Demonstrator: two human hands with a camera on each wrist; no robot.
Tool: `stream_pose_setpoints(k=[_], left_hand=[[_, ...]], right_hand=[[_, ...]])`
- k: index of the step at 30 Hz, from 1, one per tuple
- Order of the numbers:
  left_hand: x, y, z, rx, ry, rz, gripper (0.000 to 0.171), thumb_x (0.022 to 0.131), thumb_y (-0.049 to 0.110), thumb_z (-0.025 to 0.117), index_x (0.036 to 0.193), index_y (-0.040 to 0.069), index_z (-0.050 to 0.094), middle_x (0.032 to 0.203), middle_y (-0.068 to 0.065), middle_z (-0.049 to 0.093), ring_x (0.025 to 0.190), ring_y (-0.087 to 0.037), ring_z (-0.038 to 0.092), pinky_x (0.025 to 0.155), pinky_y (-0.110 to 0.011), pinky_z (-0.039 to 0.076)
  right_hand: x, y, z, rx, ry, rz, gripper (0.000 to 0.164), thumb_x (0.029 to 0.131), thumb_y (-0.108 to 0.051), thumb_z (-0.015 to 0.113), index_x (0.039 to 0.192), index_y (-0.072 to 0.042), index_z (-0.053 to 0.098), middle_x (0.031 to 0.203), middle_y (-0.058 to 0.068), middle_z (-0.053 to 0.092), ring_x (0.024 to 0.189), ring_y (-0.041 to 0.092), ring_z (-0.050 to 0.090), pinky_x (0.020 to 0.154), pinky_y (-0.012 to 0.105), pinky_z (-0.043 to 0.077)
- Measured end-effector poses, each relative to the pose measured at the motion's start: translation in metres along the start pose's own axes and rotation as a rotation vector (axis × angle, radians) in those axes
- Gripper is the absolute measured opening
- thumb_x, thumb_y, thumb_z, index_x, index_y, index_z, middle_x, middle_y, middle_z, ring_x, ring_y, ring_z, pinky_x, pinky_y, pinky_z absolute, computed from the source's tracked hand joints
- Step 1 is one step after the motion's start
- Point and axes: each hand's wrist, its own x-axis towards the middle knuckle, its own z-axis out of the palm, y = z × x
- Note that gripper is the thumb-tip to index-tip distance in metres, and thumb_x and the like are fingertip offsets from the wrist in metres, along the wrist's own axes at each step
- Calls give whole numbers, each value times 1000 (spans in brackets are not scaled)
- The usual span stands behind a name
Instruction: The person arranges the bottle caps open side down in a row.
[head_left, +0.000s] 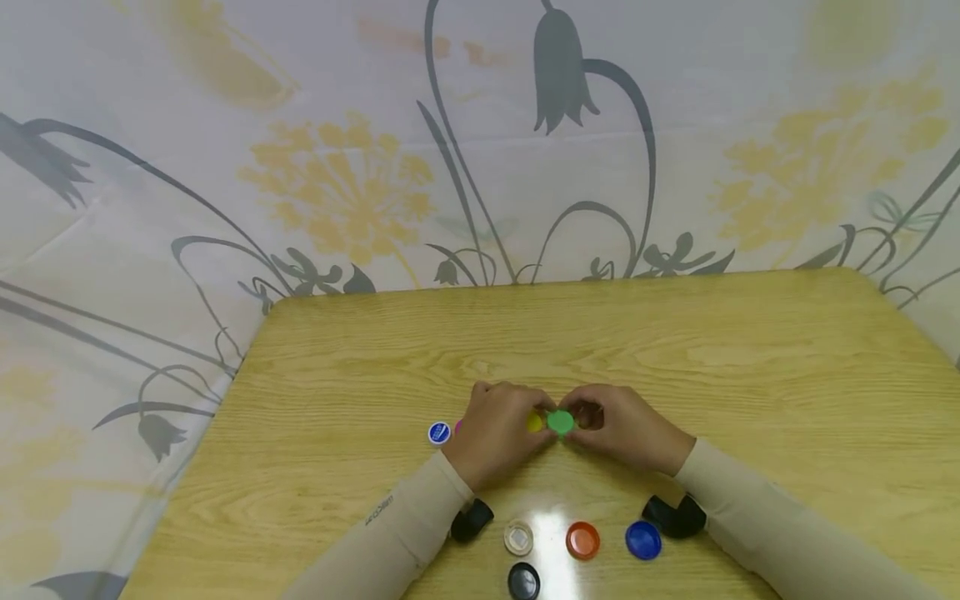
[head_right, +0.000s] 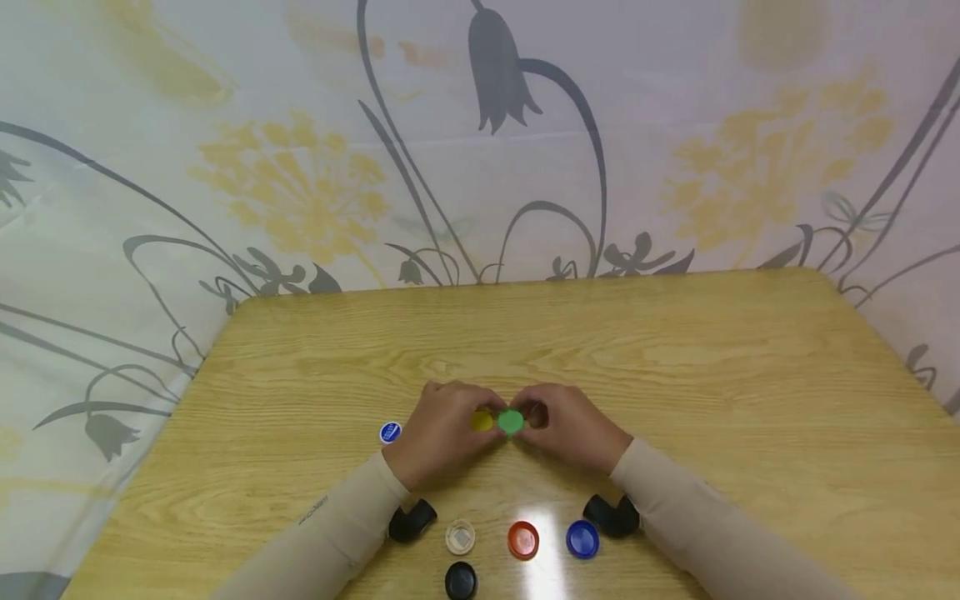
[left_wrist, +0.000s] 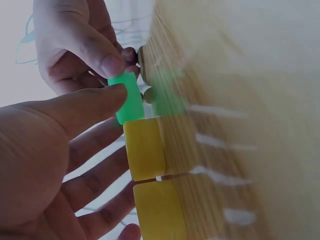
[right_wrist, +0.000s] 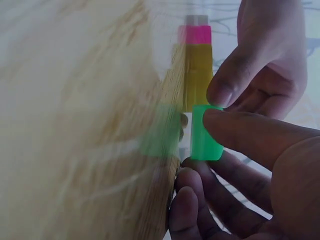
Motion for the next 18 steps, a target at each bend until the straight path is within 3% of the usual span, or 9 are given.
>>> stream_pose_setpoints(k=[18], left_hand=[[0,1,4,25,-8,-5,25,90,36,75,113,24,74,110,10,74,104,-14,65,88,-38,39]], right_hand=[[-3,0,2,-27,4,37,26,88,-10,75,113,-6,68,89,-3,65,77,5,56,70,23,51]])
